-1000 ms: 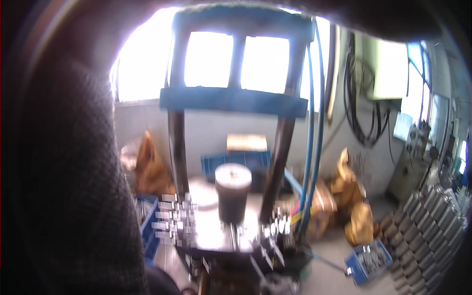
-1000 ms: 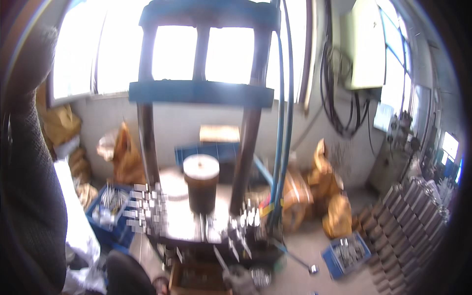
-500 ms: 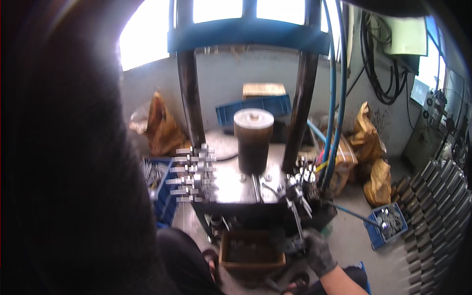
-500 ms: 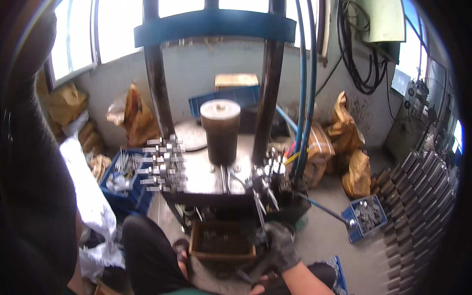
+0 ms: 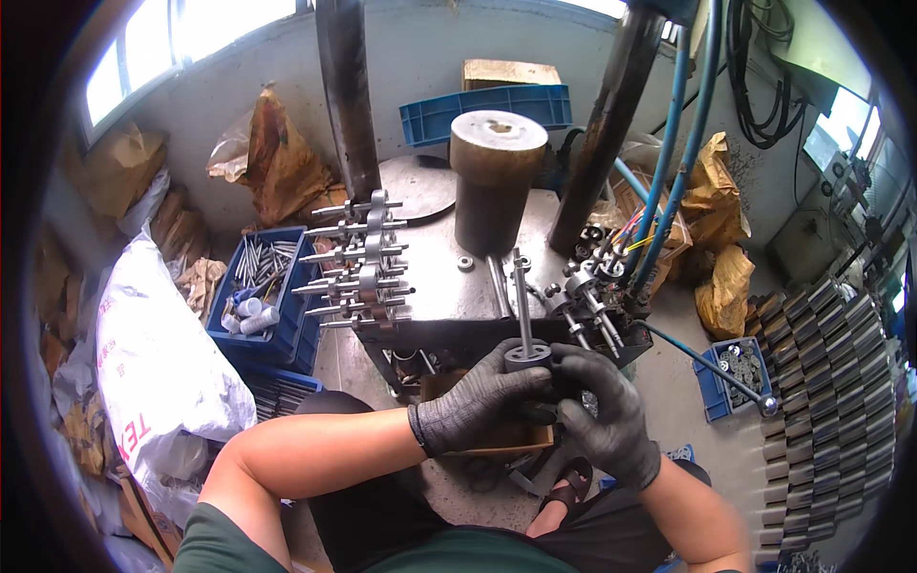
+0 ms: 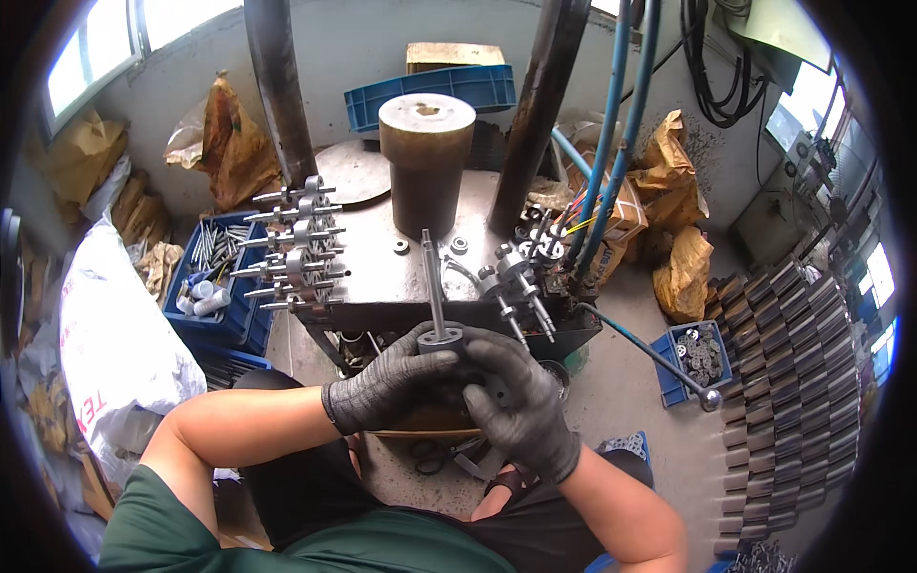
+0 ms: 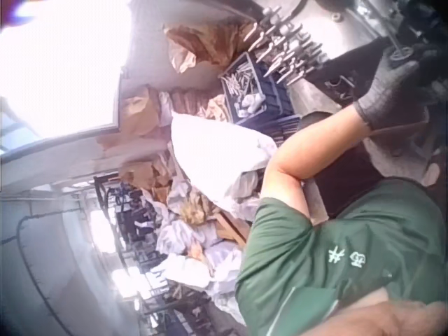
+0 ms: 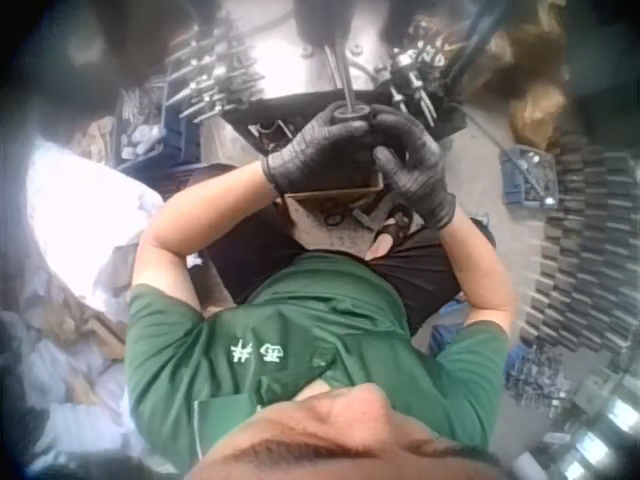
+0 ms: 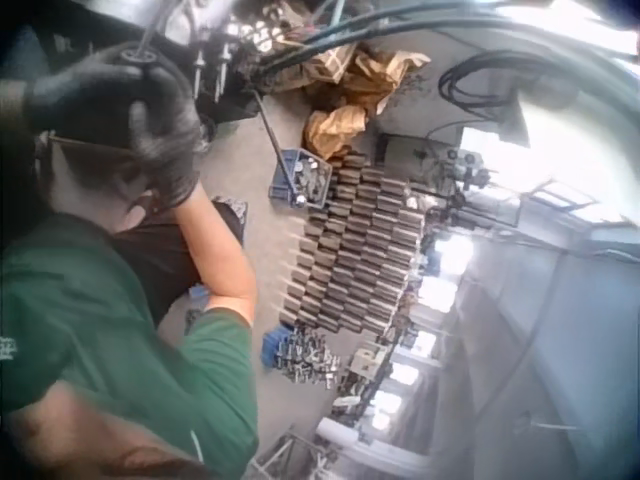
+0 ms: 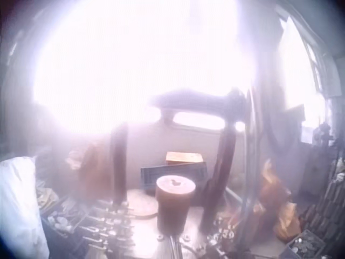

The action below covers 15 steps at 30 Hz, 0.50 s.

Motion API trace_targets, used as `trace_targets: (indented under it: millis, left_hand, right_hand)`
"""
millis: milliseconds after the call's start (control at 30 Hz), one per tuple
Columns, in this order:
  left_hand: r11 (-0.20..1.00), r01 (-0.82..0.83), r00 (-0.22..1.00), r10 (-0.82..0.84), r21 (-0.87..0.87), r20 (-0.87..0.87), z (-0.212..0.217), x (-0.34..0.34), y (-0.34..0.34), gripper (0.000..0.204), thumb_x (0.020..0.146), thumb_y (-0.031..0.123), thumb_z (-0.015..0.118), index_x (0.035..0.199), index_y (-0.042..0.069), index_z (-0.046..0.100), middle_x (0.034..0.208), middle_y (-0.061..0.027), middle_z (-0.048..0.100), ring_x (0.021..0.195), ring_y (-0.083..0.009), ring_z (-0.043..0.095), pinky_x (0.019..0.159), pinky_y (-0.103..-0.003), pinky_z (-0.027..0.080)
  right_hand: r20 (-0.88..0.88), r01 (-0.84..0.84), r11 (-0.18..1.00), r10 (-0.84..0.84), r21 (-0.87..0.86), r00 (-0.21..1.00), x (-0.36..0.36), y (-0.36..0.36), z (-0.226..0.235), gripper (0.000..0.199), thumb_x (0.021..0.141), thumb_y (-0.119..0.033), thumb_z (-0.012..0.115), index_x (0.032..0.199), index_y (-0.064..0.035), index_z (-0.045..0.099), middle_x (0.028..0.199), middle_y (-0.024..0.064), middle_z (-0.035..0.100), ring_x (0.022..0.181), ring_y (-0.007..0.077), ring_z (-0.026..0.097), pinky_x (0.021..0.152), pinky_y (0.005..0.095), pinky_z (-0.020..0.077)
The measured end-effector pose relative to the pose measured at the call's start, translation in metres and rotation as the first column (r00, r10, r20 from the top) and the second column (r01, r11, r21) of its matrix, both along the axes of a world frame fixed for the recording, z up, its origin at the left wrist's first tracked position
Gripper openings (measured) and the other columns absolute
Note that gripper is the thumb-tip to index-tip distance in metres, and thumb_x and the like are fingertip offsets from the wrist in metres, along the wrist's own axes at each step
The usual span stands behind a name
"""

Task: Operates a manual press machine to assemble metal mechanical parts.

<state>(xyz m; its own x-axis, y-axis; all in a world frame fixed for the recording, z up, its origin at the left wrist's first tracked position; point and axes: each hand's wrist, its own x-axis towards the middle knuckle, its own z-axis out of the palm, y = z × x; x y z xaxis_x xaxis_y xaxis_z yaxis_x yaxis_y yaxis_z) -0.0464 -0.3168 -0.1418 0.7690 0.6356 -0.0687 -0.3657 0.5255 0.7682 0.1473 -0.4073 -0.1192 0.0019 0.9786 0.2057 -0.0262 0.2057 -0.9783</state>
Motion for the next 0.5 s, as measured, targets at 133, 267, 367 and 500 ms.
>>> trace_targets:
  millis: [133, 267, 367, 500]
  left_hand:
    - [0.996, -0.084, 0.986, 0.086, 0.021, -0.144, -0.002, -0.013, 0.021, 0.059, 0.086, 0.006, 0.078, 0.136, 0.004, 0.047, 0.112, -0.0062, 0.063, 0.104, -0.0159, 0.065, 0.089, -0.031, 0.059]
    - [0.999, -0.012, 0.993, 0.007, -0.043, -0.117, 0.019, -0.026, 0.045, 0.062, 0.084, 0.005, 0.08, 0.137, 0.005, 0.047, 0.116, -0.0087, 0.064, 0.108, -0.0183, 0.067, 0.094, -0.035, 0.059]
    - [0.984, -0.075, 0.987, 0.096, 0.163, -0.13, 0.019, -0.023, 0.057, 0.066, 0.083, 0.013, 0.082, 0.14, 0.006, 0.049, 0.113, -0.0058, 0.064, 0.105, -0.0153, 0.065, 0.091, -0.031, 0.057]
    - [0.986, -0.156, 0.98, 0.162, 0.059, -0.119, 0.031, -0.024, 0.062, 0.071, 0.084, 0.012, 0.079, 0.146, 0.004, 0.045, 0.113, -0.006, 0.063, 0.102, -0.0164, 0.065, 0.091, -0.032, 0.057]
  right_hand:
    - [0.66, -0.334, 0.814, -0.078, 0.475, 0.747, 0.011, -0.004, -0.008, 0.049, 0.081, 0.002, 0.07, 0.127, -0.006, 0.057, 0.114, 0.0188, 0.068, 0.094, 0.0381, 0.071, 0.078, 0.0445, 0.0597]
    - [0.718, -0.469, 0.693, 0.677, -0.548, 0.162, 0.007, -0.021, -0.123, 0.036, 0.088, -0.016, 0.063, 0.121, -0.0009, 0.065, 0.118, 0.0239, 0.067, 0.098, 0.0394, 0.07, 0.079, 0.0482, 0.0586]
    - [0.518, -0.429, 0.402, 0.832, -0.809, -0.197, 0.01, -0.022, -0.234, 0.039, 0.09, -0.021, 0.059, 0.126, -0.0039, 0.064, 0.123, 0.0255, 0.065, 0.104, 0.0388, 0.069, 0.087, 0.0508, 0.0562]
    - [0.508, -0.34, 0.42, 0.83, -0.841, -0.231, -0.028, -0.005, -0.314, 0.048, 0.091, -0.025, 0.058, 0.135, -0.0072, 0.06, 0.134, 0.0251, 0.062, 0.114, 0.0404, 0.066, 0.098, 0.0512, 0.0515]
